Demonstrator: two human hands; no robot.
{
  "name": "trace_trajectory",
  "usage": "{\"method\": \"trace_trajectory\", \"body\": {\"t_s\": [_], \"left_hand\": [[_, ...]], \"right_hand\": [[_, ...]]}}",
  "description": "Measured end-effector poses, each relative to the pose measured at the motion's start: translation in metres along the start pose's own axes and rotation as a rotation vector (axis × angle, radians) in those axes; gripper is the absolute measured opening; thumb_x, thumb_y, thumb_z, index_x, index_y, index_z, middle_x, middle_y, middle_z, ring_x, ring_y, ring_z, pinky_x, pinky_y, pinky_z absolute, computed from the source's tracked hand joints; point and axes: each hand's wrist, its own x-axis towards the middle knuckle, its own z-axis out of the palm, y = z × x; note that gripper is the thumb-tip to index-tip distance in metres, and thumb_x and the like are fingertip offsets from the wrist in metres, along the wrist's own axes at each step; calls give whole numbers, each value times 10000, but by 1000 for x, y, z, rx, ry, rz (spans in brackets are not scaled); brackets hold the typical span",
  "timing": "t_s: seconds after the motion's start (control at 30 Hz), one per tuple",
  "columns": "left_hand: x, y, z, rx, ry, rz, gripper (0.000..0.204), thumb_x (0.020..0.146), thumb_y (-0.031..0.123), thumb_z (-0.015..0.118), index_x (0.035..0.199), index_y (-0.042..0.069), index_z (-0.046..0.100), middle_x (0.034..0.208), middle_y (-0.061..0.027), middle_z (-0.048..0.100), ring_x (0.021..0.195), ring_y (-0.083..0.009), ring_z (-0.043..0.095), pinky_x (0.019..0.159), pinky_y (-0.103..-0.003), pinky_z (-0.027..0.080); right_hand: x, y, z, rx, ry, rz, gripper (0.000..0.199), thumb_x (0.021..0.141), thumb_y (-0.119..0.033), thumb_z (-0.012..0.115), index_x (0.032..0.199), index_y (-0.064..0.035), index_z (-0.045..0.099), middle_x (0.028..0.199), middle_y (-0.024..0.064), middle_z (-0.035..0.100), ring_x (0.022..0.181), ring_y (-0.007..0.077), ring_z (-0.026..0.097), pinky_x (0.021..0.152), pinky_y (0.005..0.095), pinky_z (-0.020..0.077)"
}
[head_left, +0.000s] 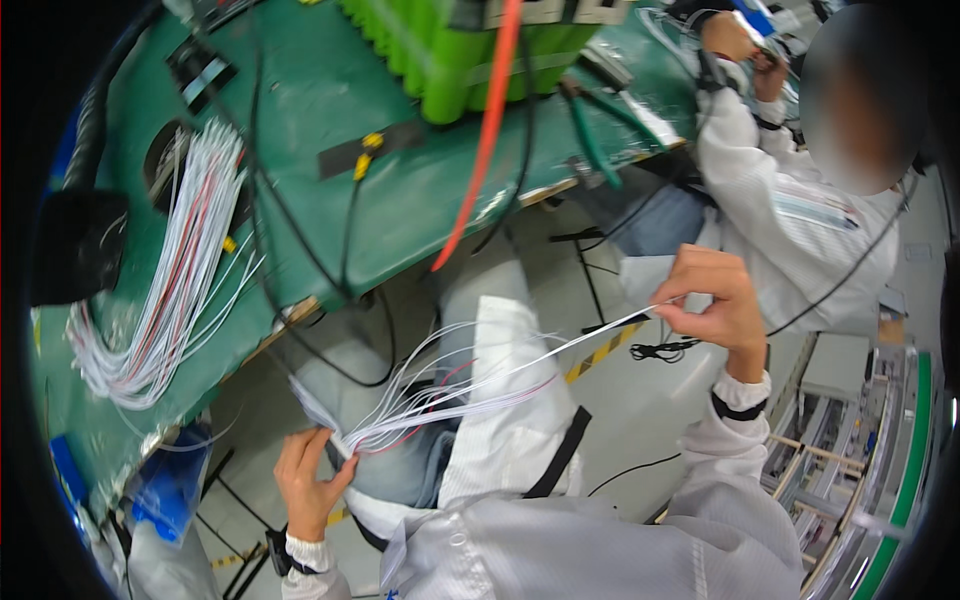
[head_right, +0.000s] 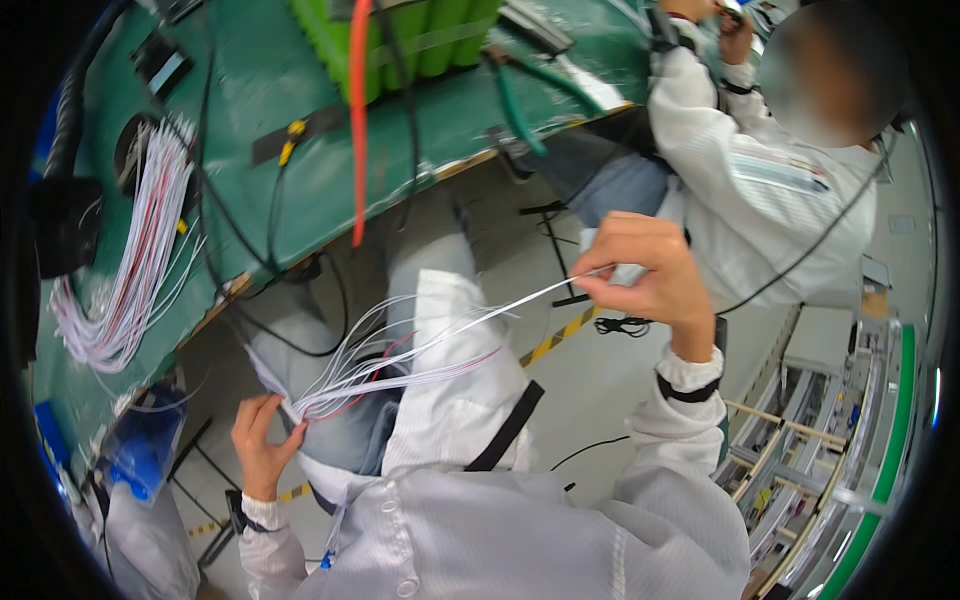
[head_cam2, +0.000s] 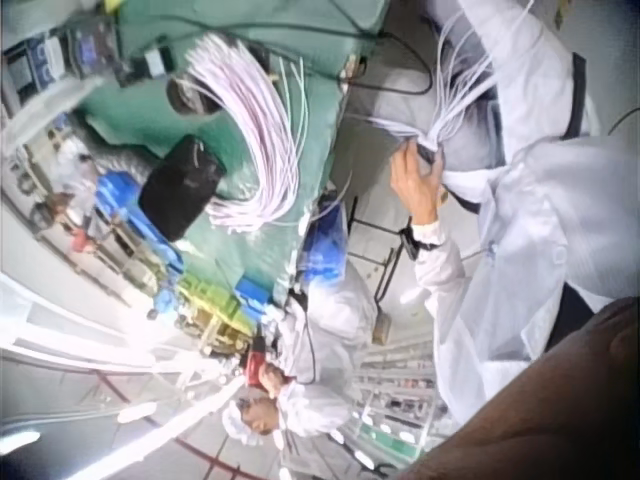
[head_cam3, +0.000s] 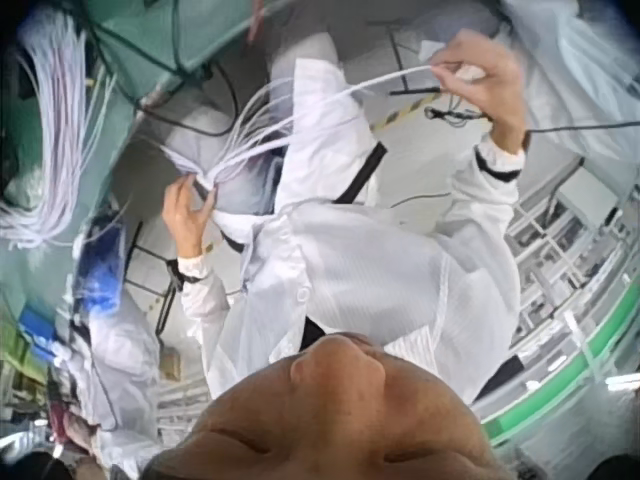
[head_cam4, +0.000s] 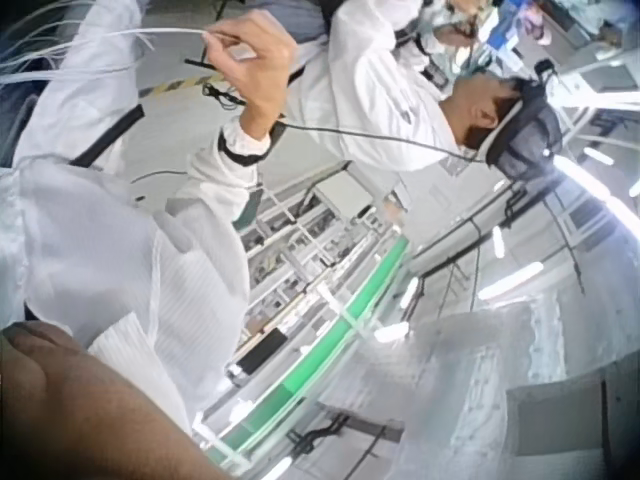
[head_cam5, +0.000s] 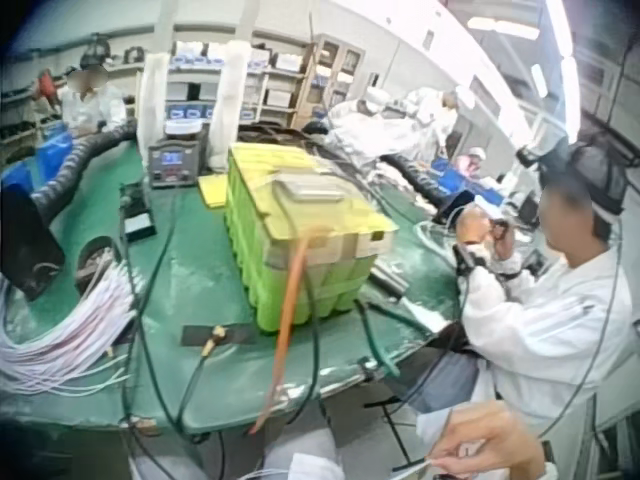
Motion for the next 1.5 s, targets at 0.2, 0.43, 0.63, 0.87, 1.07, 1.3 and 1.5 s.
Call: {"method": "trace_trajectory", "body": {"t_s": [0.2,0.43,0.63,0.87,1.07,1.3,1.5], "left_hand": [[3,4,4,-7,-19,-5,526,569,70,884,1052,14,685,1027,-146,674,923,-353,647,781,-424,528],[27,60,-37,154,-176,-174,595,606,154,915,1128,-2,676,1074,-153,672,955,-363,652,815,-431,532],[103,185,-5,-410,147,352,528,721,165,891,1165,-15,669,1200,-181,687,1060,-385,671,850,-451,547],[133,215,41,-732,151,365,194,792,11,817,974,7,750,893,-112,753,776,-239,728,681,-305,557],[130,204,33,-747,136,275,142,802,-9,802,934,-4,749,824,-115,736,702,-223,707,616,-287,520],[130,189,35,-735,166,239,76,839,-12,766,906,-16,732,775,-100,700,677,-182,681,623,-280,516],[124,173,42,-1291,-52,-134,94,948,50,701,948,-44,696,806,-57,692,745,-110,660,698,-260,526]], "right_hand": [[-4,-5,-11,-9,52,-45,136,660,31,780,770,-40,740,651,31,616,594,167,573,528,299,407],[-3,-24,-14,-26,22,-93,154,645,11,799,772,-52,738,663,31,621,604,182,586,533,302,415],[8,-57,-3,-48,-5,-135,156,660,-7,806,776,-67,721,656,10,610,594,177,579,525,304,402],[14,-76,12,68,-41,-85,132,697,-21,800,775,-74,709,660,9,613,605,176,584,538,310,426],[24,-73,25,60,-99,-59,92,731,-51,786,782,-59,709,674,17,616,615,183,595,556,321,455],[42,-66,30,129,-256,8,123,749,-85,803,844,-55,730,759,41,659,719,204,645,657,312,515],[85,4,0,-197,330,71,684,807,-357,837,1356,-38,583,1348,167,590,1262,355,562,1068,413,442]]}}
